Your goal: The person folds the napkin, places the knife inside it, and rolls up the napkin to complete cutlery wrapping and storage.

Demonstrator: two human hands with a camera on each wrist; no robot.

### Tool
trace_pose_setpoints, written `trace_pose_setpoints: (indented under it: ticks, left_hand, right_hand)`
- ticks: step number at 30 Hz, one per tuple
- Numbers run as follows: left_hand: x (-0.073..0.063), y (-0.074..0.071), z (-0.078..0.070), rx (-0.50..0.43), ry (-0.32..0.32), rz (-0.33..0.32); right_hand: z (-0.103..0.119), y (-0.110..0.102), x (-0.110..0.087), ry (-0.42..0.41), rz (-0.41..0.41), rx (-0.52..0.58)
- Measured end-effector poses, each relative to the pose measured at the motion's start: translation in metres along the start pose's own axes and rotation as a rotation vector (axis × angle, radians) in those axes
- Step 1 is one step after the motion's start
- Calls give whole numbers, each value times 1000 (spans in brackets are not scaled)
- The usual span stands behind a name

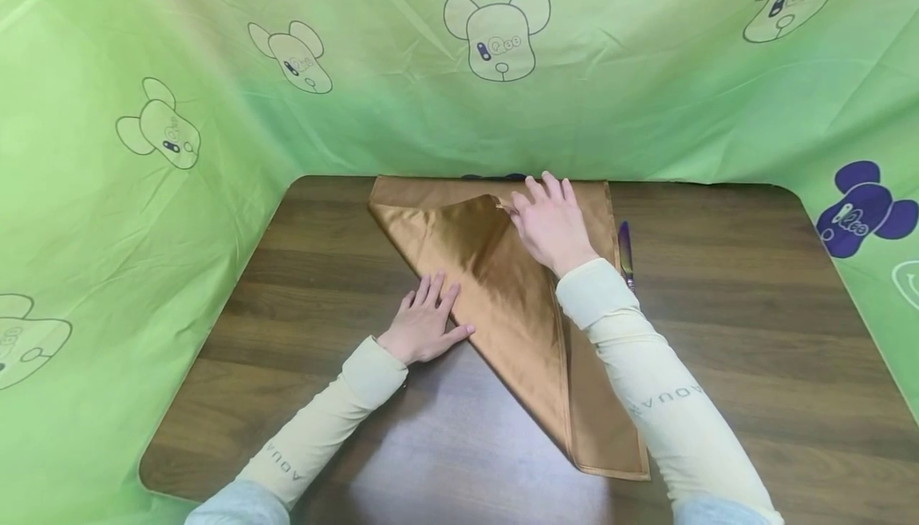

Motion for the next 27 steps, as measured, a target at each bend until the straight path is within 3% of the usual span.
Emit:
trace_pose_setpoints:
  ticks: [27]
  left_hand:
    - [11, 1, -6, 24, -1, -3]
  right_hand:
    - [-25, -11, 12, 56, 52, -39]
Point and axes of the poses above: each hand's wrist, its own x-axis towards the middle knuckle, its own y-axis out of the palm, z = x × y, the point moved 8 cm from there along x, towards the middle knuckle, and after that the axes turned 7 degrees about -z, right-handed, at the moved point
